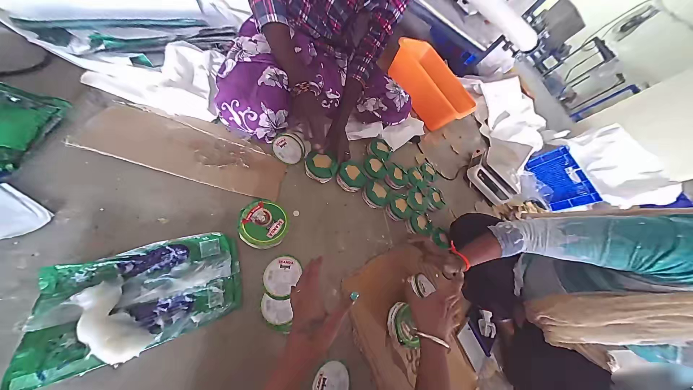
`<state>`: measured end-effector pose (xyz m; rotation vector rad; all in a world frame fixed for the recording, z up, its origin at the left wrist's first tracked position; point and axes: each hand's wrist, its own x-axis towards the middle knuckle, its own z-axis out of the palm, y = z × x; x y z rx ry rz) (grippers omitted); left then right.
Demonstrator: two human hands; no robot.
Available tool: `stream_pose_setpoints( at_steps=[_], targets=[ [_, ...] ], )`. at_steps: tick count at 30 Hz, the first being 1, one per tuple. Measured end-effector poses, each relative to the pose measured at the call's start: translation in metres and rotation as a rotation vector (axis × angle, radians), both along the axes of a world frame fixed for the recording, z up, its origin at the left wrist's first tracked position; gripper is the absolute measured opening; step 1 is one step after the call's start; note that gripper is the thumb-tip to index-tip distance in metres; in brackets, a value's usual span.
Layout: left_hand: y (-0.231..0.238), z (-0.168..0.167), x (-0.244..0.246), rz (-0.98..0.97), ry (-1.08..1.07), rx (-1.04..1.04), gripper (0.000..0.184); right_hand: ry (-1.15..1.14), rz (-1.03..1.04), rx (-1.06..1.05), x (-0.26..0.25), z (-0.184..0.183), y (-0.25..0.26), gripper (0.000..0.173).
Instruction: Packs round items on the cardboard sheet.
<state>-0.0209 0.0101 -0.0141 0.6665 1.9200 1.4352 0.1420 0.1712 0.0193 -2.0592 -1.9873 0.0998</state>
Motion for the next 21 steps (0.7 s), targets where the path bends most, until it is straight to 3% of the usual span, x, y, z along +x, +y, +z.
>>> stream_pose_setpoints(
  at_steps=[3,6,9,12,14,17,21],
  targets=[
    [0.001,0.000,0.000,-0.015,-0.011,-0.021,0.094,0.098,0.215,0.269,-0.026,0.008,-0.018,0.103],
    [0.001,-0.004,0.000,-0.041,-0.020,-0.049,0.094,0.244,0.513,0.070,-0.081,-0.003,0.014,0.091],
    [0.000,-0.006,0.002,-0.066,-0.027,-0.058,0.095,0.160,0.518,-0.221,-0.147,-0.016,0.099,0.102],
    [0.004,-0.009,0.001,-0.035,-0.015,-0.044,0.095,0.062,0.426,-0.285,-0.189,-0.032,0.178,0.117],
    [0.008,-0.008,-0.001,-0.041,-0.062,-0.060,0.093,-0.009,0.408,-0.342,-0.194,-0.047,0.200,0.120],
    [0.016,-0.008,-0.005,-0.037,-0.132,-0.027,0.088,-0.055,0.461,-0.364,-0.186,-0.047,0.180,0.116],
    [0.017,-0.012,-0.011,0.045,-0.377,0.092,0.062,0.036,0.620,-0.474,-0.158,-0.040,0.093,0.114]
  ],
)
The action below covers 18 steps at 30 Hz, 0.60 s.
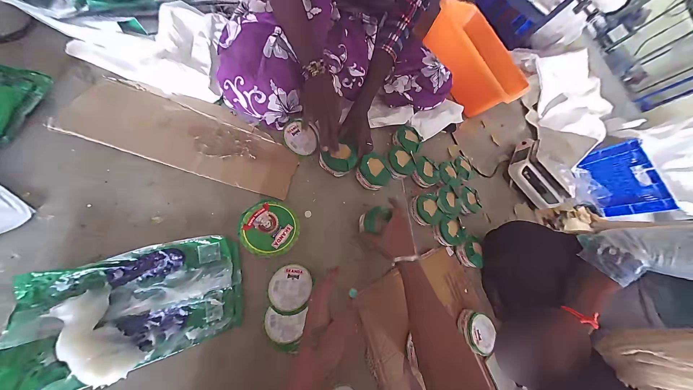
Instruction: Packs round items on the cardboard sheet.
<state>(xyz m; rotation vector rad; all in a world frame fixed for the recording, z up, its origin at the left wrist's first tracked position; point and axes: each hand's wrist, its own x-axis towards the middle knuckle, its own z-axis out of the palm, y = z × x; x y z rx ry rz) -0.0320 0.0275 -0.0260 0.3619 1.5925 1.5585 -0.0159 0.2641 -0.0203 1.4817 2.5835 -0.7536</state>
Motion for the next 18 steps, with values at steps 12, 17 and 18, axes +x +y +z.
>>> stream_pose_setpoints(
  at_steps=[12,17,18],
  targets=[
    [-0.026,0.039,-0.019,-0.169,-0.426,0.038,0.036,1.355,-0.197,-1.122,0.147,-0.009,-0.173,0.063],
    [-0.033,0.058,-0.015,-0.231,-0.461,0.083,0.038,1.689,-0.225,-1.362,0.168,-0.019,-0.186,0.059],
    [-0.033,0.060,-0.015,-0.247,-0.456,0.072,0.037,1.689,-0.215,-1.389,0.169,-0.017,-0.186,0.060]
  ],
)
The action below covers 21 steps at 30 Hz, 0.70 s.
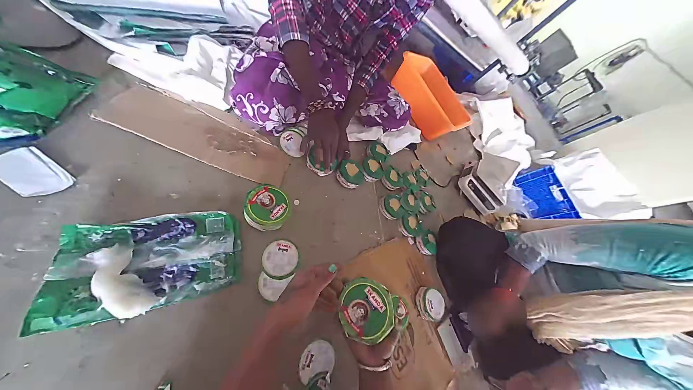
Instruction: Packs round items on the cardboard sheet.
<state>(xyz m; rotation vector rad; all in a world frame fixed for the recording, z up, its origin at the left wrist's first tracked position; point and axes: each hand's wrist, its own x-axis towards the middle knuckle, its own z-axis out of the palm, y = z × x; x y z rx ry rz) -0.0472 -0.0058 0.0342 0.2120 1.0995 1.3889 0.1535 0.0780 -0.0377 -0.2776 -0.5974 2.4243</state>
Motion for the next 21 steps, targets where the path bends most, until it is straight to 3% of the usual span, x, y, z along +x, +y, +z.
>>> stream_pose_setpoints(
  at_steps=[2,3,4,6,8,10,13,17,19,21],
  targets=[
    [0.000,0.001,0.000,-0.031,0.026,-0.013,0.036,-0.069,-0.004,0.054,0.001,0.011,0.000,0.056],
    [0.001,0.000,-0.001,-0.046,0.047,-0.022,0.035,-0.186,-0.049,0.126,-0.002,0.018,0.000,0.055],
    [0.002,-0.002,-0.002,-0.069,0.074,-0.037,0.036,-0.365,-0.101,0.261,-0.006,0.026,-0.002,0.064],
    [0.003,-0.011,-0.005,-0.137,0.195,-0.090,0.038,-0.819,-0.070,0.802,-0.017,0.029,0.004,0.102],
    [0.005,-0.026,-0.010,-0.269,0.447,-0.164,0.038,-1.037,-0.012,1.325,-0.029,0.017,0.006,0.106],
    [0.007,-0.036,-0.014,-0.480,0.669,-0.228,0.038,-1.139,0.097,1.587,-0.037,0.004,0.006,0.110],
    [0.008,-0.046,-0.012,-0.639,0.777,-0.264,0.037,-1.181,0.125,1.609,-0.036,-0.007,0.002,0.113],
    [0.006,-0.053,-0.008,-0.594,0.758,-0.279,0.042,-1.212,-0.038,1.209,-0.022,-0.007,-0.013,0.121],
    [0.008,-0.055,-0.004,-0.544,0.750,-0.320,0.043,-1.260,-0.127,1.161,-0.018,-0.004,-0.027,0.112],
    [0.011,-0.055,-0.001,-0.522,0.757,-0.365,0.046,-1.307,-0.312,1.292,-0.019,-0.007,-0.047,0.088]
  ],
)
